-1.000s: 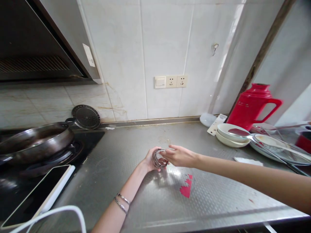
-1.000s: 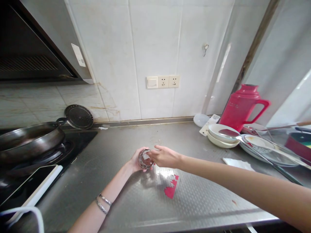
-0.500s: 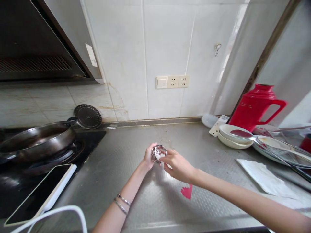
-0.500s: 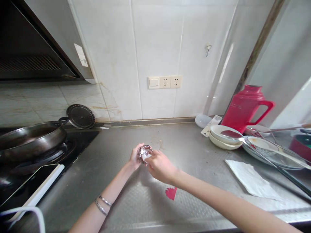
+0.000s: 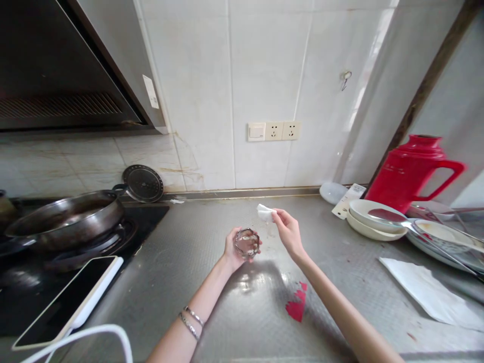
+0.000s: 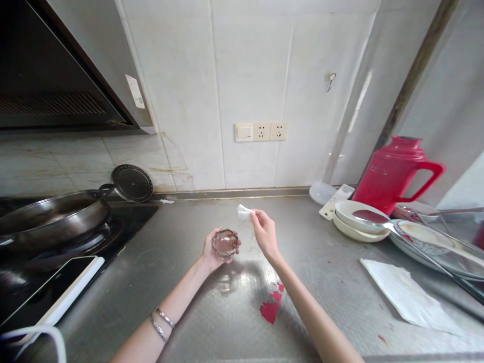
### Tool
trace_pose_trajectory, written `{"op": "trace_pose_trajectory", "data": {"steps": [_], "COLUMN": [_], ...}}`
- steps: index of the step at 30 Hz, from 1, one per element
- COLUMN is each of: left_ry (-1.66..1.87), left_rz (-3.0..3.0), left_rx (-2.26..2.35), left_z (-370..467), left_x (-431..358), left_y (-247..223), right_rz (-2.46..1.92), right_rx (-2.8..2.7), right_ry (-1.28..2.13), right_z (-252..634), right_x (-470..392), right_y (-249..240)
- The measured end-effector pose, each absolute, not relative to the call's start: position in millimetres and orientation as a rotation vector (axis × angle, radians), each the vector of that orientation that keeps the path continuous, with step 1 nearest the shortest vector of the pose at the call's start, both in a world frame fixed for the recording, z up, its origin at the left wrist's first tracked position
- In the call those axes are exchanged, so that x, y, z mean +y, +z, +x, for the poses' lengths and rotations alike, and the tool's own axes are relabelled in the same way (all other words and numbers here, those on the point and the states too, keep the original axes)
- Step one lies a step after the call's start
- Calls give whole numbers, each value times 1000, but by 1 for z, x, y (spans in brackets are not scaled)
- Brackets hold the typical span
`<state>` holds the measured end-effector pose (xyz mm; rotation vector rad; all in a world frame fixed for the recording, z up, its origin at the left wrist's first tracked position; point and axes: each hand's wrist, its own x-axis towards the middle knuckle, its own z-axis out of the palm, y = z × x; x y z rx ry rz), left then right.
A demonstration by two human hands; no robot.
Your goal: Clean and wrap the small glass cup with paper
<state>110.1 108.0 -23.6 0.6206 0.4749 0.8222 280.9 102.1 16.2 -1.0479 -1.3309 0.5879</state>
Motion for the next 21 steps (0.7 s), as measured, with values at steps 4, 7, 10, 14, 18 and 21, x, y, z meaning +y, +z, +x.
{"op": "trace_pose_trajectory", "data": {"steps": [4, 7, 10, 14, 18, 21], "left_ry": [759, 677, 578, 507, 509, 558], "left_rz": [616, 625, 628, 637, 657, 631], "left_rx": [445, 455, 487, 528, 528, 536], "left_z": [108, 107, 106, 107, 110, 112], "left_x": [111, 111, 113, 116, 116, 115], "left_y": [-29, -31, -33, -41, -49, -50], "right_rz": [-1054, -1004, -938, -845, -741, -672], "right_rx": [-1589, -1798, -1943, -2081, -2165, -2214], "right_ry": [480, 392, 324, 298, 315, 289], "right_z": [280, 281, 284, 282, 278, 277], "right_x": [107, 101, 97, 95, 93, 93], "right_y": [5, -1, -5, -11, -12, -10]}}
